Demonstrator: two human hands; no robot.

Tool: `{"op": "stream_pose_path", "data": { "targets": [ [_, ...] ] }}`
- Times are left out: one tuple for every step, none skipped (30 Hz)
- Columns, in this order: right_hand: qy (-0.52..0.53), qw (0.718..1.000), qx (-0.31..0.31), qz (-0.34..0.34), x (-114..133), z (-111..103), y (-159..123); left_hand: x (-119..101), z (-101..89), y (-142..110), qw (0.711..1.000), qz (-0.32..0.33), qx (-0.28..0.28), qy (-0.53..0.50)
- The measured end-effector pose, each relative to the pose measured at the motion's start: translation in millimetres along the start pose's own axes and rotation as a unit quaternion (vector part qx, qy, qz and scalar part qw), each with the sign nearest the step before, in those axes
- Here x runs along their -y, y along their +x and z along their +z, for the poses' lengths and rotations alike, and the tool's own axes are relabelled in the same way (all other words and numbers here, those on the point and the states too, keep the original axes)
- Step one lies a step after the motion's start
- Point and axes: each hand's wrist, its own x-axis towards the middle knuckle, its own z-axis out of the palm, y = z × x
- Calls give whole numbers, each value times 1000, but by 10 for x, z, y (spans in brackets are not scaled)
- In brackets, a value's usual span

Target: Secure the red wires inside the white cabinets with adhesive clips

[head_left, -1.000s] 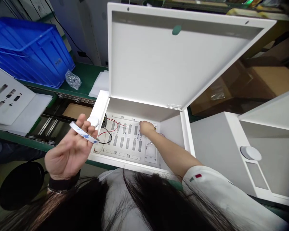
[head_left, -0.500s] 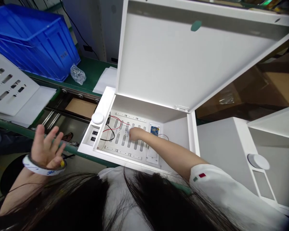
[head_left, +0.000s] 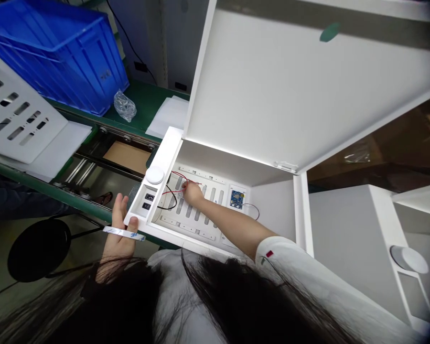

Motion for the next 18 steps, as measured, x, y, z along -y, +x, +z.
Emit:
{"op": "stream_pose_path", "data": {
  "targets": [
    [-2, 1000, 1, 4, 5, 0, 19, -36, -2, 43, 1000, 24, -10, 9],
    [-3, 1000, 1, 6, 9, -2, 33, -67, -4, 86, 998, 52, -12, 20],
    [-5, 1000, 2, 8, 14, -5, 44, -89, -5, 129, 997, 76, -5, 25],
    [-6, 1000, 2, 9, 20, -8, 52, -99, -5, 169, 996, 88, 6, 13],
    [-7, 1000, 4, 8, 28, -12, 59, -96, -1, 206, 996, 86, 19, -10],
    [-9, 1000, 5, 7, 38, -14, 65, -80, 4, 238, 996, 72, 30, -41],
    [-11, 1000, 6, 4, 50, -14, 72, -53, 9, 266, 996, 50, 34, -73],
    [-14, 1000, 6, 0, 64, -12, 79, -22, 15, 291, 994, 27, 33, -99],
    [-18, 1000, 6, -3, 78, -8, 87, 11, 20, 313, 993, 9, 31, -113],
    [-22, 1000, 6, -5, 91, -3, 94, 40, 23, 333, 992, -3, 31, -119],
    [-26, 1000, 6, -6, 104, 3, 99, 60, 24, 354, 992, -13, 33, -123],
    [-30, 1000, 6, -6, 115, 9, 101, 69, 25, 374, 991, -25, 35, -129],
    [-34, 999, 6, -4, 123, 13, 101, 66, 26, 395, 990, -38, 35, -132],
    [-37, 999, 4, -2, 129, 15, 97, 53, 28, 415, 989, -55, 32, -130],
    [-40, 999, 1, 0, 132, 13, 91, 33, 31, 435, 989, -75, 28, -127],
    [-43, 999, -1, 1, 134, 9, 84, 8, 38, 453, 987, -94, 26, -125],
    [-46, 999, -2, 1, 136, 4, 76, -15, 46, 470, 986, -108, 26, -126],
    [-49, 999, -2, 2, 138, -3, 69, -34, 55, 485, 984, -117, 27, -131]
  ]
}}
